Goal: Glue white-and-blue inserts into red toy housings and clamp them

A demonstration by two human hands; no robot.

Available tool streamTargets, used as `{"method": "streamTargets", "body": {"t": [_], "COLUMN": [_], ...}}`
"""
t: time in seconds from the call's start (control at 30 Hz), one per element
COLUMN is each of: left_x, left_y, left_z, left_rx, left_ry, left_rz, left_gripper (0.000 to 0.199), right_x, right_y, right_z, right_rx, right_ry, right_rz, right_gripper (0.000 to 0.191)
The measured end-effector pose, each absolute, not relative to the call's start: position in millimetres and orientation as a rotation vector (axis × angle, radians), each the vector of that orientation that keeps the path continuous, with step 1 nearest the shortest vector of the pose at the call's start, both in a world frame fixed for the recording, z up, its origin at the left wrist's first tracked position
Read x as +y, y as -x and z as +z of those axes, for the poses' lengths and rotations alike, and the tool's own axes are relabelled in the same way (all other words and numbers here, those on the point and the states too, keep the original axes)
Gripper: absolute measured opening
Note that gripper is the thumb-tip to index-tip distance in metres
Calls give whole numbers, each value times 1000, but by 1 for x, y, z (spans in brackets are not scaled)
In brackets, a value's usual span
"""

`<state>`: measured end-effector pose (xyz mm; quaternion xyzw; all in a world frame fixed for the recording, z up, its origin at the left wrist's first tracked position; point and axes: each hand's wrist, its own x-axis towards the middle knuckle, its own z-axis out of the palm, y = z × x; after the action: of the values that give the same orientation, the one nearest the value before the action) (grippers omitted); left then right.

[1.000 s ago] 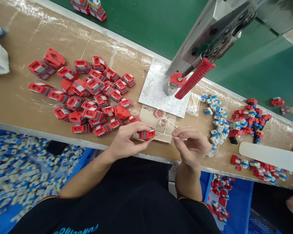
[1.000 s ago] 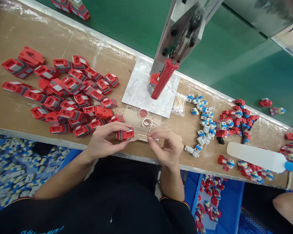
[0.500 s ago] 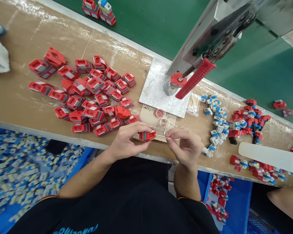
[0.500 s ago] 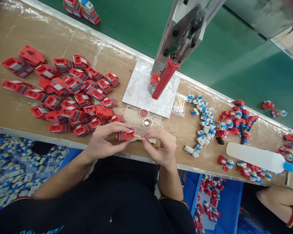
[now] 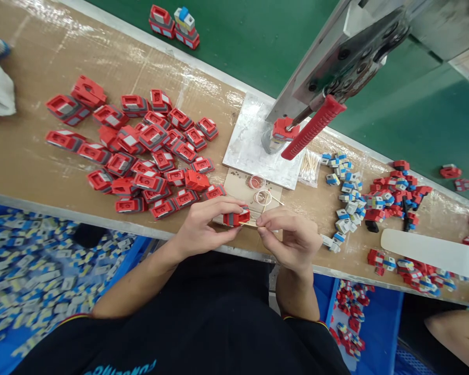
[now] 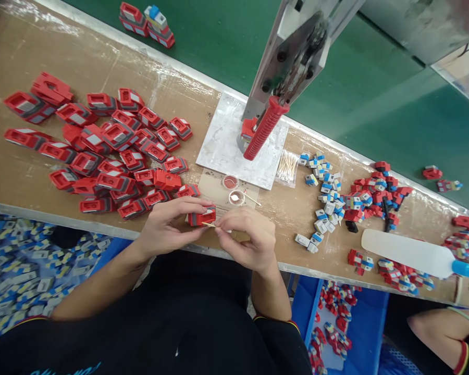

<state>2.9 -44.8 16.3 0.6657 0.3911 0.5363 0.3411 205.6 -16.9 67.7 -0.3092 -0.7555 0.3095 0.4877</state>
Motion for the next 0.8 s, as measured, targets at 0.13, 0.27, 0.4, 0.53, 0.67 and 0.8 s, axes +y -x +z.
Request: {"method": "streamTargets", "body": {"t": [0.13, 0.27, 0.4, 0.53, 0.67, 0.8], "left_x": [-45, -45, -45, -45, -45, -46], "left_y": [-3, -4, -4, -3, -3, -5], "left_z": [17, 16, 16, 17, 17, 15], "left_rx": [1004, 995, 990, 991, 997, 988], "left_ry": [-1713, -1695, -1689, -1704, -1691, -1690], "left_rz": [1416, 1426, 1412, 1407, 1405, 1397], "left_gripper": [29, 30, 33, 33, 33, 33], "right_x": [-15, -13, -11, -12, -14, -15], "right_y": [-214, -219, -218, -218, -217, -211], "right_z": [67, 68, 69, 71, 73, 75], "right_rx": [-1832, -1804, -1867, -1912, -1933, -1917], "right_ry": [777, 808, 807, 802, 799, 751], "right_rz": [725, 663, 668, 689, 714, 751], "right_gripper": [22, 20, 23, 26, 25, 23]}}
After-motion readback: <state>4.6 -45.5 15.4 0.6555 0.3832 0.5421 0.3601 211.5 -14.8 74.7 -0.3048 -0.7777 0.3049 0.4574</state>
